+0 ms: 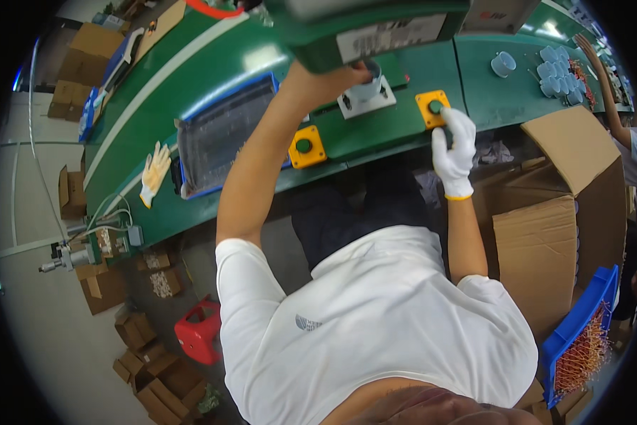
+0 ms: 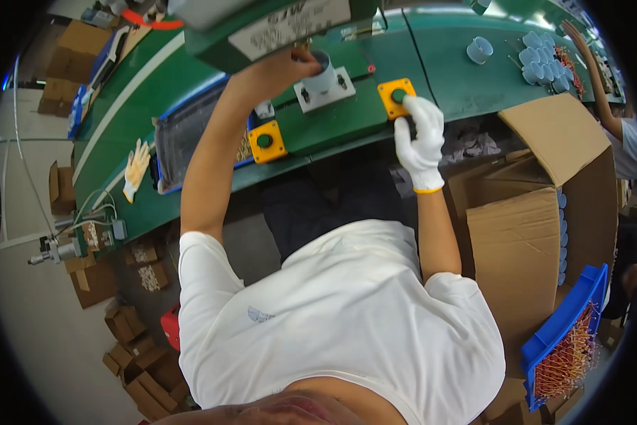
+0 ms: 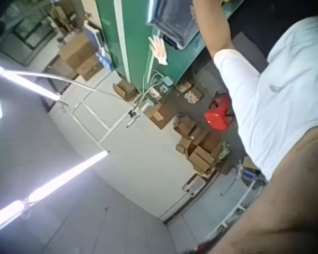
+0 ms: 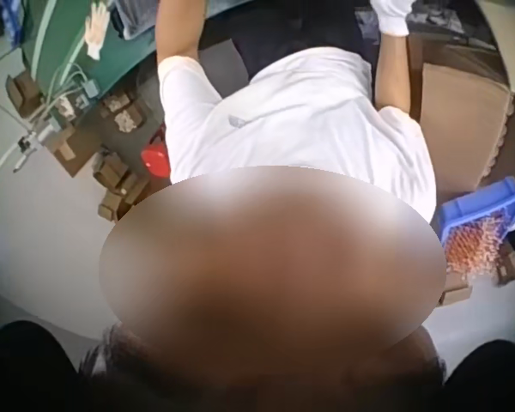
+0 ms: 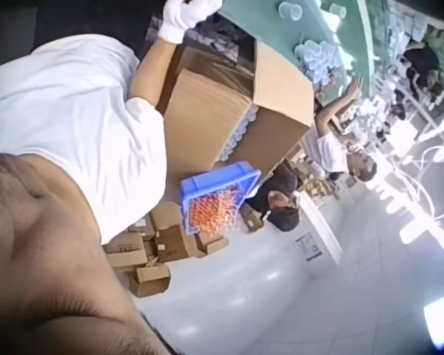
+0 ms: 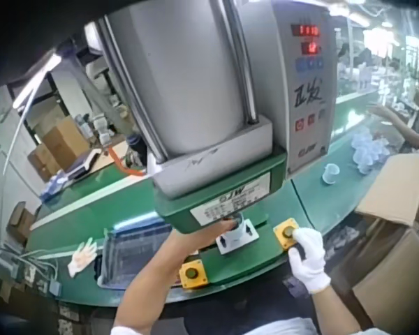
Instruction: Placing small electronic components into a machine fixture for assembly on a production line.
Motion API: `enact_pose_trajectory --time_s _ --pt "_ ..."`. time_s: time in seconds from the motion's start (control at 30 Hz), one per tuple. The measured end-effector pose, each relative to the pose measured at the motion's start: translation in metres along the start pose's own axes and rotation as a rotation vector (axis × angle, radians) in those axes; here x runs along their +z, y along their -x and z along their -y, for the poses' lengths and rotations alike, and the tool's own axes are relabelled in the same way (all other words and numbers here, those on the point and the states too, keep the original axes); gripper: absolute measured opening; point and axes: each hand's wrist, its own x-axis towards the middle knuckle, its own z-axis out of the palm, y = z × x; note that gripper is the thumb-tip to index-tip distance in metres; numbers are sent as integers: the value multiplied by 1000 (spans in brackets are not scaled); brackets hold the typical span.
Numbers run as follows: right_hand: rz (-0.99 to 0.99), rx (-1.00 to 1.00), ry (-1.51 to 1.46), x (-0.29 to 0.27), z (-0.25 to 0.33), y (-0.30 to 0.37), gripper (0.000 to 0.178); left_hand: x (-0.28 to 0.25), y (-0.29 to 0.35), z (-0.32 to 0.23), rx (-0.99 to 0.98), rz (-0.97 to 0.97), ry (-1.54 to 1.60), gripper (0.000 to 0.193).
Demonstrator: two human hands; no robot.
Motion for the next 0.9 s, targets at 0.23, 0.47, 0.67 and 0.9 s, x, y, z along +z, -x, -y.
enact_pose_trajectory --time_s 0.23,0.47,0.67,0.9 --pt "44 -169 82 8 -14 -15 38 11 -3 20 215 -117 202 21" --pt "-52 -212 90 15 -16 -14 38 20 -16 42 125 -37 323 51" --pt "-82 -211 123 14 -17 -14 36 12 -12 34 148 28 281 47" --pt "-68 -200 107 11 -6 -12 36 -21 -3 9 97 147 192 19"
